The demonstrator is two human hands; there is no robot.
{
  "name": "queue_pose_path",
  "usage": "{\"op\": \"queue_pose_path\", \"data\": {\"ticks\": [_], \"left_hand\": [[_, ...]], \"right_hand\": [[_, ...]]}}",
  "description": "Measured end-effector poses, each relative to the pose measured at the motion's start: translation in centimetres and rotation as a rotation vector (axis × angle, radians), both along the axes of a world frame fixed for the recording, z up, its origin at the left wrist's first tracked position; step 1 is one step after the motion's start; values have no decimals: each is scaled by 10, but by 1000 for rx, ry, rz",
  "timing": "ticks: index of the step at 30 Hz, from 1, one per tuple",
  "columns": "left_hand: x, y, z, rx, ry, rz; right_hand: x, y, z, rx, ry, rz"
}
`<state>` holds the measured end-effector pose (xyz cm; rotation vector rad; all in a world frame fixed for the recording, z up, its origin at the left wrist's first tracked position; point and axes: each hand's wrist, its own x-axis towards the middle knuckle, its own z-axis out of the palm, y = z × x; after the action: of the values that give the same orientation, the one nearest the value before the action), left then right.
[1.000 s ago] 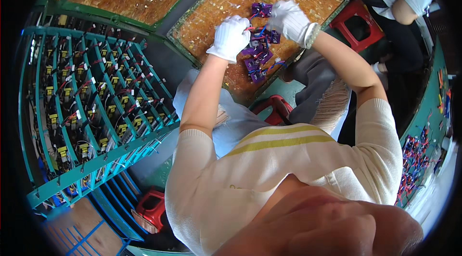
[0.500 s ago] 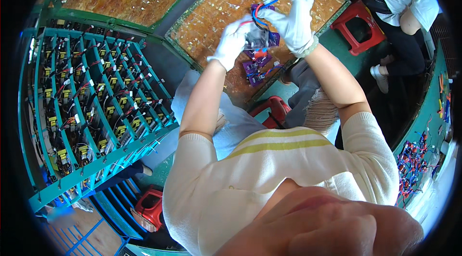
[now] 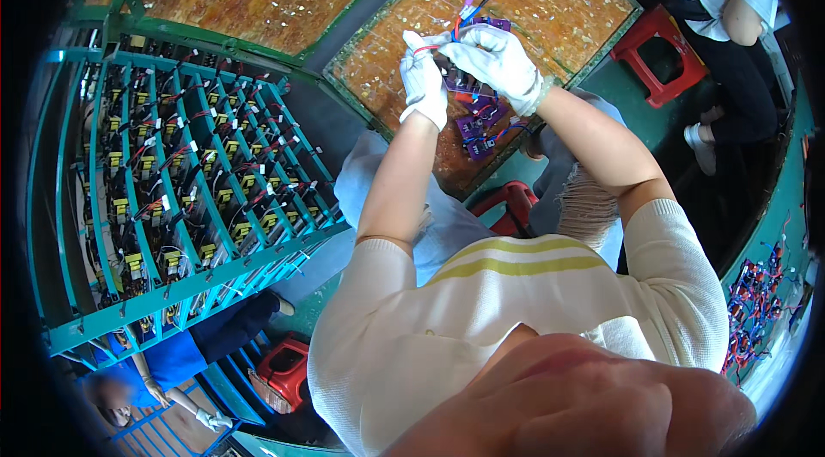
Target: Assembling and inspecting small purple electronic modules with wires at an industrial workstation.
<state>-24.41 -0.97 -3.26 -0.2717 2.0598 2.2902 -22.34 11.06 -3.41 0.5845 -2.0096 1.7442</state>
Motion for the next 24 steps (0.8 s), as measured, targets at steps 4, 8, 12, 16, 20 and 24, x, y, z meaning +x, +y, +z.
{"op": "queue_pose_path", "data": {"ticks": [4,8,12,16,20,24], "left_hand": [[-28,-25,-23,407,-217,-127],[-37,-57,-25,1272,-421,-11],[-35,-53,-15,1154,-198,-261],[8,-22,17,497,-256,-561],[14,-22,9,-96,-110,-785],[15,-17,13,-210,87,-814]], "right_hand": [[13,-4,14,-219,-196,86],[3,16,19,-875,-349,145],[-5,18,22,-1187,-373,358],[-5,26,34,-1086,-699,586],[9,14,27,-41,-311,277],[-5,28,0,363,270,-57]]}}
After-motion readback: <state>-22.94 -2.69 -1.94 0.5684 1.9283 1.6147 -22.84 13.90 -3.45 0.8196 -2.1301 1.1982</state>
